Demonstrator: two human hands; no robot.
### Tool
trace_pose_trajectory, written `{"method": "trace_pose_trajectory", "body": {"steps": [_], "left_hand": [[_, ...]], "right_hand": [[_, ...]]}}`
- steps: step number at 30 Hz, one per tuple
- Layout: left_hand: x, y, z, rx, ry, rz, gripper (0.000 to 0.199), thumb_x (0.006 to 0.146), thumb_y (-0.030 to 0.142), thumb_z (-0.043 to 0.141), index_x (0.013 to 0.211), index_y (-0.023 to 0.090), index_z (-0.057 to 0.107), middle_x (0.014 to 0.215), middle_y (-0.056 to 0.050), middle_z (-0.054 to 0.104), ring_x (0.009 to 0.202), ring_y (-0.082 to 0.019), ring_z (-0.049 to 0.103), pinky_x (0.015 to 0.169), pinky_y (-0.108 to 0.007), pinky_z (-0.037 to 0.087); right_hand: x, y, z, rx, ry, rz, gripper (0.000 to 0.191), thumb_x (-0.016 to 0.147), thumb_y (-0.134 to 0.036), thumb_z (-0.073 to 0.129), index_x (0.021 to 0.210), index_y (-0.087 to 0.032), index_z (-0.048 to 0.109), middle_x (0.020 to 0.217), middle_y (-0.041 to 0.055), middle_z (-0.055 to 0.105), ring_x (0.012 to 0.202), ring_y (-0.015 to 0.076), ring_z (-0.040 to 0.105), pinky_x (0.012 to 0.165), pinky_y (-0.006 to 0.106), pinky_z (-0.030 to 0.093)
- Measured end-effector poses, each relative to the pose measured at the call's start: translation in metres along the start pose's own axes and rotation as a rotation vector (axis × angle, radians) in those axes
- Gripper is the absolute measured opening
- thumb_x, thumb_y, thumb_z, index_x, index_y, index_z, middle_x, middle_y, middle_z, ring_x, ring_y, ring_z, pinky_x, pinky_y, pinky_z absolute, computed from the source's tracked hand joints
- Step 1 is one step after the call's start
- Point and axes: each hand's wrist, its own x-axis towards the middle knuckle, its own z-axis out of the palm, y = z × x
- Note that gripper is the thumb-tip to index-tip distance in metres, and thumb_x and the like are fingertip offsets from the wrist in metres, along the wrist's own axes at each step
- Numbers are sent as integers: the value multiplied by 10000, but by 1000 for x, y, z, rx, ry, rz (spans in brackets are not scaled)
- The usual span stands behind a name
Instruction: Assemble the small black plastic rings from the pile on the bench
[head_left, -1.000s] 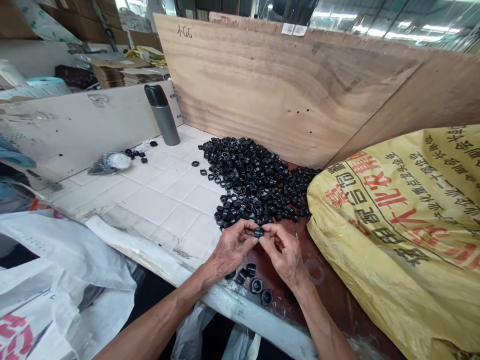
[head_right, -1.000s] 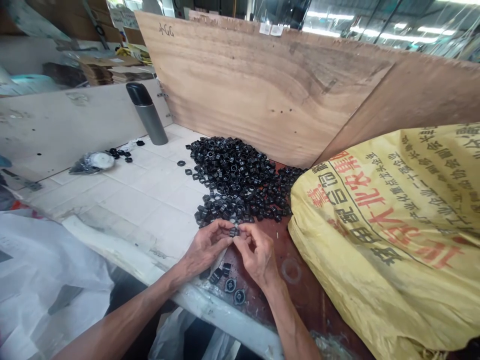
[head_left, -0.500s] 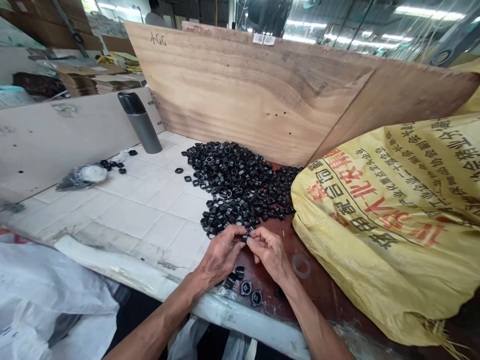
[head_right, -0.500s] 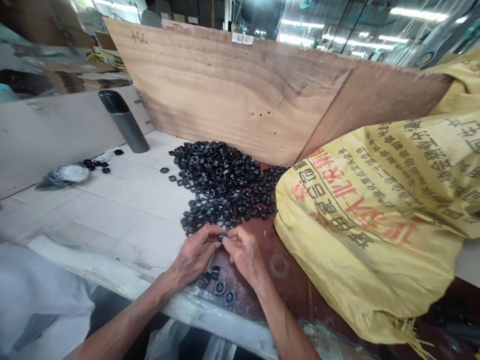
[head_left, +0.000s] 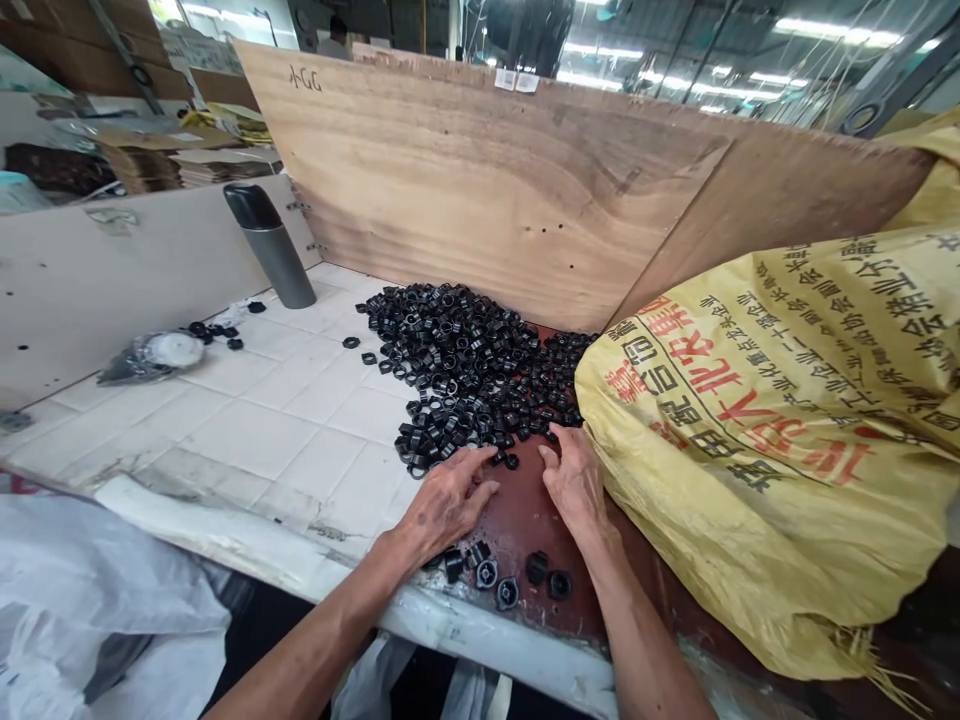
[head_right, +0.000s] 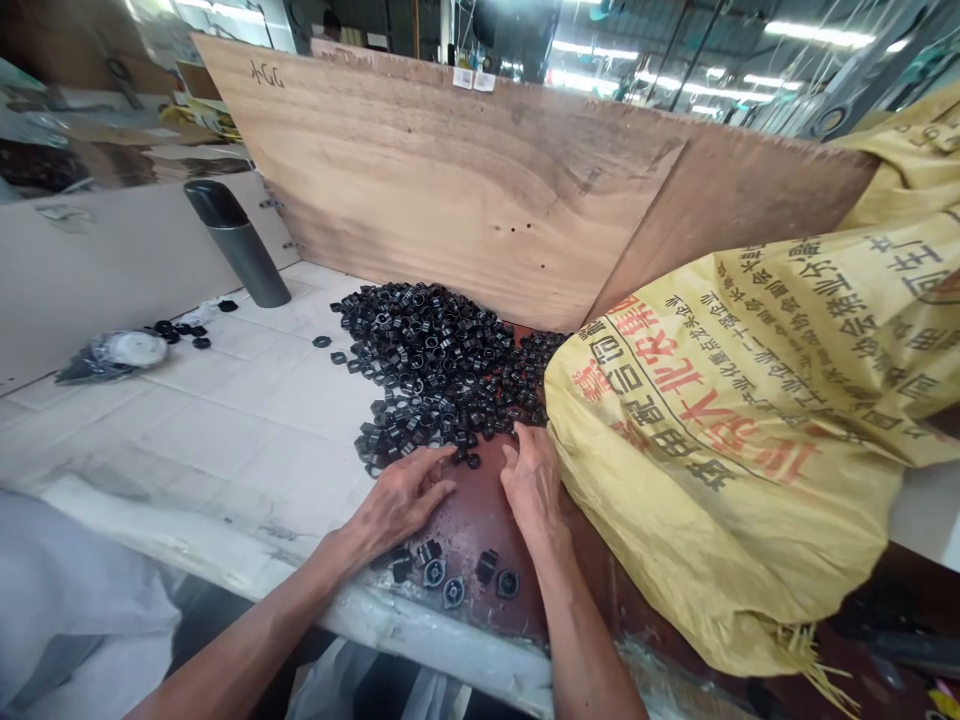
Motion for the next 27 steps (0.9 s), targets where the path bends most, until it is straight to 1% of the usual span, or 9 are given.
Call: {"method": "trace_pose_trajectory", "body": {"steps": [2, 5, 9, 12, 16, 20, 22, 24, 27], "left_hand": [[2, -5, 5, 36, -3, 20, 375, 921, 247, 556, 1296, 236, 553, 928, -40, 624, 796, -180, 628, 785, -321, 526], [1, -9, 7, 45, 16, 10, 297, 929, 205, 532, 1220, 227, 588, 954, -49, 621, 835, -183, 632, 812, -327, 534], [0, -8, 7, 31, 60, -6, 258, 916, 172, 540, 1165, 213, 594, 989, -57, 611, 884, -192, 632, 830, -328, 537], [1, -7, 5, 3, 40, 7, 286, 915, 141, 528, 1183, 221, 586, 1068, -63, 618, 947, -192, 639, 876, -326, 524], [2, -4, 2, -28, 5, 31, 150, 921, 129, 503, 977, 203, 621, 966, -46, 634, 913, -181, 638, 846, -304, 514], [0, -4, 2, -42, -8, 50, 108, 894, 131, 527, 858, 200, 602, 945, -45, 637, 886, -178, 632, 809, -299, 505], [-1, -4, 2, -78, 14, 1, 76, 878, 146, 550, 875, 206, 598, 887, -32, 643, 834, -176, 632, 779, -302, 506], [-2, -4, 2, -182, 68, -105, 90, 864, 186, 588, 949, 214, 596, 828, -13, 646, 771, -168, 632, 742, -301, 515], [-3, -2, 0, -498, 118, -232, 232, 869, 258, 621, 1090, 212, 570, 868, -14, 675, 806, -166, 660, 770, -304, 542]], "right_hand": [[-2, -5, 3, 43, -34, 3, 202, 836, -168, 531, 1007, -164, 640, 926, 124, 617, 895, 271, 586, 813, 404, 494], [-7, -18, 4, 123, -122, -11, 105, 814, -161, 555, 902, -186, 607, 887, 87, 607, 793, 222, 585, 715, 328, 482], [-10, -31, 3, 207, -234, -68, 112, 772, -130, 571, 864, -195, 577, 829, 36, 588, 678, 165, 551, 643, 275, 437], [-11, -33, 2, 267, -281, -54, 72, 755, -159, 594, 809, -199, 568, 722, -11, 549, 598, 140, 513, 584, 254, 403], [-10, -37, -1, 359, -324, 78, 60, 755, -235, 628, 747, -206, 577, 622, -44, 537, 547, 135, 507, 548, 244, 395], [-9, -45, -5, 468, -381, 126, 124, 758, -273, 656, 685, -199, 587, 721, 5, 652, 636, 160, 587, 599, 261, 441], [-9, -48, -6, 559, -403, 174, 145, 757, -290, 677, 682, -196, 596, 748, 19, 678, 674, 174, 620, 625, 271, 466], [-9, -49, -8, 695, -418, 284, 144, 766, -318, 694, 757, -194, 622, 733, 18, 691, 685, 185, 657, 651, 284, 500], [-8, -52, -13, 931, -402, 433, 264, 766, -355, 724, 958, -193, 640, 791, 27, 725, 751, 208, 715, 727, 323, 553]]}}
